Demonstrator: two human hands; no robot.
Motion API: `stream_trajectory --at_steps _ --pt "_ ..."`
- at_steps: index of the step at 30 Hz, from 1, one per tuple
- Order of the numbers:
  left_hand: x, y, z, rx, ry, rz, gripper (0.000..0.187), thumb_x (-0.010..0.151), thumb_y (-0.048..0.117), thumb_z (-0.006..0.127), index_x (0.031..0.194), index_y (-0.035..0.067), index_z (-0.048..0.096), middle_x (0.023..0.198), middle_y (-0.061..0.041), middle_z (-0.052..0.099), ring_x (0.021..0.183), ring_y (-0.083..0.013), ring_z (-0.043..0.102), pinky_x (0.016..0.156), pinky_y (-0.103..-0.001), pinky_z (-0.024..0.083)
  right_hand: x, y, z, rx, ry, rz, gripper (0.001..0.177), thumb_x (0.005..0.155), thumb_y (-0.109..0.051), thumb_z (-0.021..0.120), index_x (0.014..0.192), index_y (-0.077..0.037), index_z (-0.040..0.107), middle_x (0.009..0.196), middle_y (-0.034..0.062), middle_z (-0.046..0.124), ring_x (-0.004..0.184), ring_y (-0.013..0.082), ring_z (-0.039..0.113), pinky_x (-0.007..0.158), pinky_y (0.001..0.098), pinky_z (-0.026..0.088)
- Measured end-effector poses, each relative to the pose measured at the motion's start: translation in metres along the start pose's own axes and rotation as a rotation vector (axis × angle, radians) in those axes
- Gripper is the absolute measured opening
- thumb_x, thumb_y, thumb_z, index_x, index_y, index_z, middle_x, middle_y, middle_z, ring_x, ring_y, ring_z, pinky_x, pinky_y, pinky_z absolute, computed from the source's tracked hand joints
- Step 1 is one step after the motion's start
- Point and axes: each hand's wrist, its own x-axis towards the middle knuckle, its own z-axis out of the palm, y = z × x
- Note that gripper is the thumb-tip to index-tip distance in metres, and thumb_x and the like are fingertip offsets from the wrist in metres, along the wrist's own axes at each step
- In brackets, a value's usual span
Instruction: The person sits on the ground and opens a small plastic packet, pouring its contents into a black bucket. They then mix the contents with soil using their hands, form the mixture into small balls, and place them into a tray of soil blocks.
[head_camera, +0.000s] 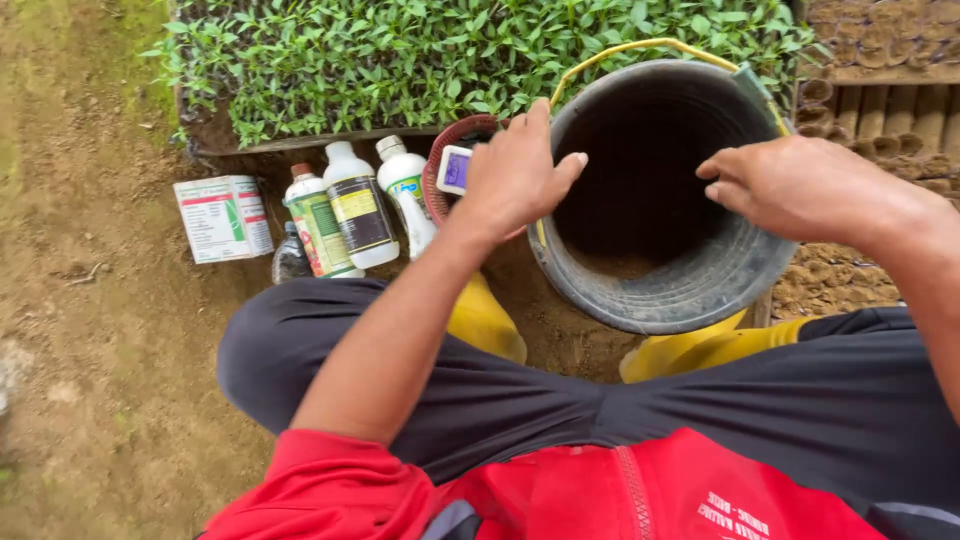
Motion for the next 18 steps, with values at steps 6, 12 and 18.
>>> stream_trajectory --at_steps 6,12,18 --pt "0.029 -0.072 -0.016 0.064 0.054 -0.125 0.031 0.093 0.042 0.059 0.107 0.016 0.071 0.108 -0.012 0.075 0.102 -0.0402 0.067 0.075 -0.056 0.051 0.02 0.029 0.026 -0.037 0.11 0.007 0.047 0.098 -0.05 0.048 0.142 -0.038 0.061 0.14 -0.003 0.07 0.125 0.0329 0.07 0.105 0.0456 0.054" --pt "0.063 -0.15 0.059 0.224 -0.301 -0.38 0.038 0.085 0.015 0.058 0.12 0.008 0.069 0.121 -0.012 0.071 0.107 -0.033 0.07 0.084 -0.045 0.059 0.035 0.05 0.042 -0.001 0.25 -0.064 0.047 0.104 -0.042 0.051 0.148 -0.027 0.061 0.126 0.0008 0.078 0.115 0.0276 0.074 0.099 0.0406 0.056" --pt "0.055 -0.16 0.134 0.399 -0.309 -0.37 0.031 0.093 0.012 0.055 0.117 0.017 0.074 0.117 -0.007 0.073 0.104 -0.0269 0.071 0.082 -0.04 0.058 0.045 0.059 0.057 -0.09 0.201 -0.075 0.054 0.104 -0.048 0.046 0.154 -0.028 0.052 0.137 0.0018 0.071 0.122 0.0296 0.071 0.104 0.0415 0.057"
